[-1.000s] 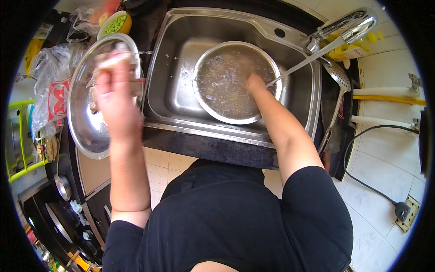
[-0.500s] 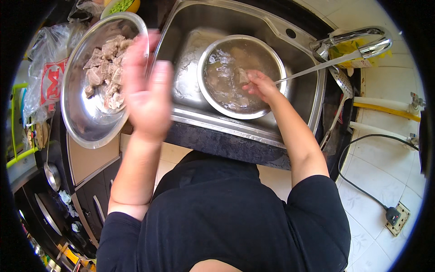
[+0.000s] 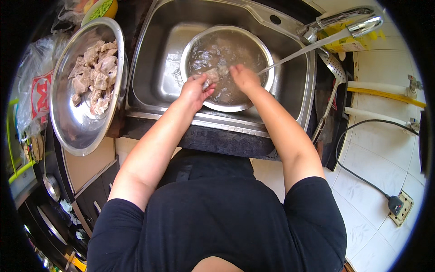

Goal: The person washes pieces of raw meat by hand under running tap water in a kitchen sink. They rinse the meat in a metal bowl, transfer the cleaned pieces to a separate metal tray, and finally rinse the bowl itself.

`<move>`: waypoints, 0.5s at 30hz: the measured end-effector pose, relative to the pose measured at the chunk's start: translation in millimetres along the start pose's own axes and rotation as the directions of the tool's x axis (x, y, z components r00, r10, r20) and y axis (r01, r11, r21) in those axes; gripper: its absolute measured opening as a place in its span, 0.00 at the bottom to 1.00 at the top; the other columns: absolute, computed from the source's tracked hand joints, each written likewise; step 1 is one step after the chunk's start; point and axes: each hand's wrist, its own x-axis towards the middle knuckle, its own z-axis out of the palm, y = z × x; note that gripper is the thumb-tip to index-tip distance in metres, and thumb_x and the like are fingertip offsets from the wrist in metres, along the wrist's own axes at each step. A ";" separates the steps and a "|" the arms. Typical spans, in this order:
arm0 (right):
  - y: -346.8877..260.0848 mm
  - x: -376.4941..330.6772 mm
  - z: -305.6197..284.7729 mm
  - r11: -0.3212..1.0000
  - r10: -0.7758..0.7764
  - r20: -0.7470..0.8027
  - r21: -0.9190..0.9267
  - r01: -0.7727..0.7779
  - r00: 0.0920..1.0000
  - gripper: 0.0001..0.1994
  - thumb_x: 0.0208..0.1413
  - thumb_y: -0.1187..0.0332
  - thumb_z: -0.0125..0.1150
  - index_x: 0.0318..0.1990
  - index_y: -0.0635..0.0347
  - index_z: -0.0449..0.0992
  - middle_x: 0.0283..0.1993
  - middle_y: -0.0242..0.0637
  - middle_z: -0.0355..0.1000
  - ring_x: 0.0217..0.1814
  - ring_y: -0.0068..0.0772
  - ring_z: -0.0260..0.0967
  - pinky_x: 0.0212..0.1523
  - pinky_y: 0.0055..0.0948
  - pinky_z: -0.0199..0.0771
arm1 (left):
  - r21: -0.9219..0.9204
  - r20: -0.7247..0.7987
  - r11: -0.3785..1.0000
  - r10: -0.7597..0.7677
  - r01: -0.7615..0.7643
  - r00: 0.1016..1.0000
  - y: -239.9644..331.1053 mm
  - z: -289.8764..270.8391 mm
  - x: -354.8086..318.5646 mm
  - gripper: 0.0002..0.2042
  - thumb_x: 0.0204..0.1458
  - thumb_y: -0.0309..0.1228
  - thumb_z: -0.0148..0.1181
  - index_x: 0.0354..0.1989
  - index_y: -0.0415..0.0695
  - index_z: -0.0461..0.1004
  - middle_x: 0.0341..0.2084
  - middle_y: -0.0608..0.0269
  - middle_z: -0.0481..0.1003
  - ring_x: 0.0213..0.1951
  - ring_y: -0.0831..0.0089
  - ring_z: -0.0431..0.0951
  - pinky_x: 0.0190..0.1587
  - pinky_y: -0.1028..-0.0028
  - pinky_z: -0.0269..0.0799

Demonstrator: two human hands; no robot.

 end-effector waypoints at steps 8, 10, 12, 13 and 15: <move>37.3 12.7 40.7 0.895 -0.183 0.374 -0.320 0.312 0.909 0.16 0.42 0.63 0.54 0.40 0.59 0.72 0.40 0.48 0.69 0.43 0.47 0.67 0.44 0.36 0.67 | -0.107 -0.016 0.991 -0.085 0.083 0.996 -0.7 -10.7 13.7 0.10 0.54 0.37 0.43 0.37 0.44 0.66 0.29 0.62 0.70 0.28 0.72 0.70 0.28 0.77 0.66; 40.7 21.4 25.0 0.969 -0.073 0.395 -0.188 0.158 0.916 0.17 0.41 0.63 0.54 0.40 0.61 0.72 0.40 0.48 0.70 0.43 0.47 0.67 0.44 0.36 0.67 | -0.177 -0.085 0.982 -0.077 0.061 0.993 0.7 -9.8 13.3 0.09 0.52 0.34 0.45 0.37 0.44 0.66 0.27 0.63 0.70 0.29 0.72 0.71 0.28 0.75 0.67; 33.4 21.4 12.9 0.978 0.126 0.269 -0.194 -0.074 0.955 0.19 0.40 0.63 0.55 0.41 0.62 0.71 0.42 0.47 0.69 0.43 0.47 0.67 0.45 0.36 0.66 | -0.208 -0.119 0.976 -0.095 0.069 0.988 2.7 -10.7 12.3 0.09 0.51 0.32 0.45 0.37 0.43 0.66 0.27 0.63 0.70 0.29 0.71 0.72 0.27 0.73 0.68; 33.6 21.1 13.8 0.972 0.155 0.172 -0.205 -0.118 0.973 0.19 0.40 0.63 0.55 0.42 0.62 0.71 0.42 0.49 0.69 0.43 0.47 0.67 0.45 0.36 0.66 | -0.203 -0.118 0.975 -0.114 0.089 0.986 3.7 -12.3 12.0 0.09 0.50 0.32 0.46 0.37 0.43 0.66 0.27 0.63 0.70 0.28 0.71 0.72 0.27 0.71 0.68; 37.7 22.6 20.4 0.982 0.181 0.089 -0.065 -0.175 0.979 0.19 0.42 0.62 0.55 0.42 0.62 0.70 0.40 0.49 0.69 0.40 0.44 0.68 0.42 0.34 0.66 | -0.162 -0.117 0.978 -0.151 0.131 0.982 4.2 -12.7 14.1 0.10 0.49 0.32 0.46 0.38 0.43 0.65 0.28 0.63 0.71 0.28 0.71 0.73 0.26 0.69 0.68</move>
